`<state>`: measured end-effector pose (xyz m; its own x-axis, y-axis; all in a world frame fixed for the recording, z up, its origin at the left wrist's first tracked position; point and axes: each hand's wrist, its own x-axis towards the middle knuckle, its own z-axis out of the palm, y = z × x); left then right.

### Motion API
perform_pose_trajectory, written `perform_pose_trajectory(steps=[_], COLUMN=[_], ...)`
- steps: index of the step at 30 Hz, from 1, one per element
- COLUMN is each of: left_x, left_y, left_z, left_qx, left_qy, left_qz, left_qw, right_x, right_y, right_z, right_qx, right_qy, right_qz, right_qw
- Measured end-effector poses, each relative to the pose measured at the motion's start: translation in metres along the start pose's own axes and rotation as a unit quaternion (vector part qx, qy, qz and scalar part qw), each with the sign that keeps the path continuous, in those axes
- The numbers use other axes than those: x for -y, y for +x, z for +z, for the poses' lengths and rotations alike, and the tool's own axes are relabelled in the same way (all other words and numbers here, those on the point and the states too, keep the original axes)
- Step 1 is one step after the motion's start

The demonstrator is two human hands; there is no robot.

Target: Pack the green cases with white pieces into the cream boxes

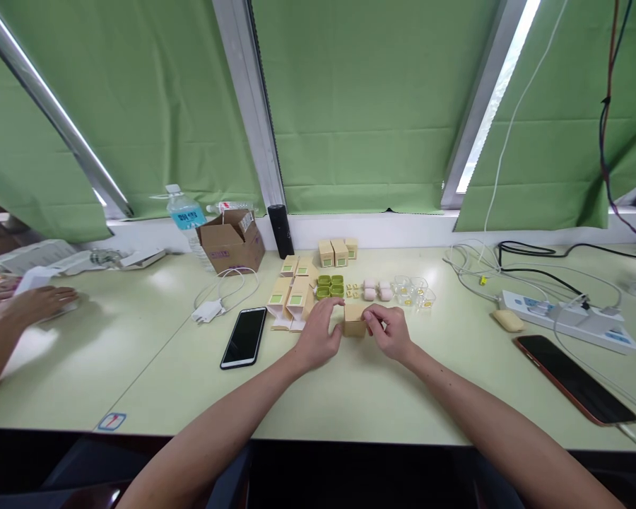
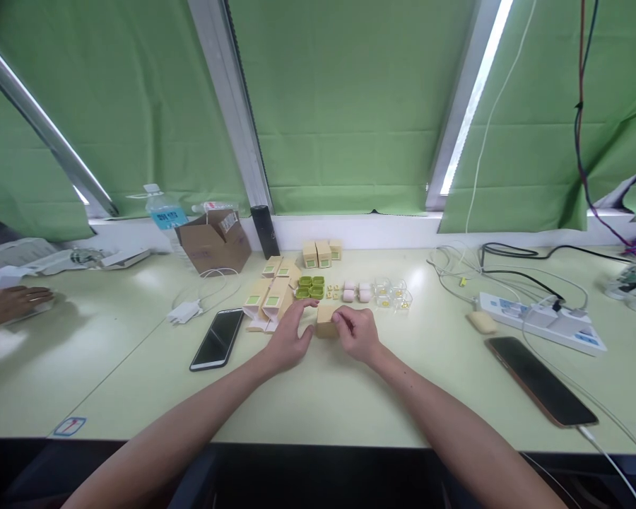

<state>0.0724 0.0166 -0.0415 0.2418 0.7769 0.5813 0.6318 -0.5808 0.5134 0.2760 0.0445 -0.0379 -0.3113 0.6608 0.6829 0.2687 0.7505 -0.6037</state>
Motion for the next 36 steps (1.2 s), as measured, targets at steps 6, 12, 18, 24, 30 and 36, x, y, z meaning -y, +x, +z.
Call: perform_pose_trajectory(steps=[6, 12, 18, 24, 30, 36], left_x=[0.0, -0.003, -0.001, -0.002, -0.005, -0.005], left_y=[0.001, 0.003, 0.004, 0.004, 0.004, 0.004], left_z=[0.0, -0.005, -0.002, -0.002, -0.003, -0.002], left_qx=[-0.014, -0.027, -0.042, -0.033, -0.032, -0.034], left_qy=[0.022, 0.003, 0.015, 0.023, 0.022, 0.035], left_qz=[-0.024, -0.017, -0.022, -0.016, -0.018, -0.01], left_qw=[0.999, 0.999, 0.999, 0.999, 0.999, 0.999], right_x=[0.0, -0.012, -0.011, -0.007, -0.011, -0.019], right_y=[0.003, 0.014, 0.012, 0.008, 0.006, 0.005], right_z=[-0.003, -0.01, -0.005, 0.003, 0.01, 0.023], right_qx=[0.002, -0.04, -0.034, -0.02, 0.017, 0.014], right_qy=[-0.088, -0.131, -0.118, -0.153, -0.164, -0.169], right_qz=[0.062, 0.18, 0.179, 0.157, 0.168, 0.154], right_qw=[0.994, 0.974, 0.976, 0.976, 0.972, 0.973])
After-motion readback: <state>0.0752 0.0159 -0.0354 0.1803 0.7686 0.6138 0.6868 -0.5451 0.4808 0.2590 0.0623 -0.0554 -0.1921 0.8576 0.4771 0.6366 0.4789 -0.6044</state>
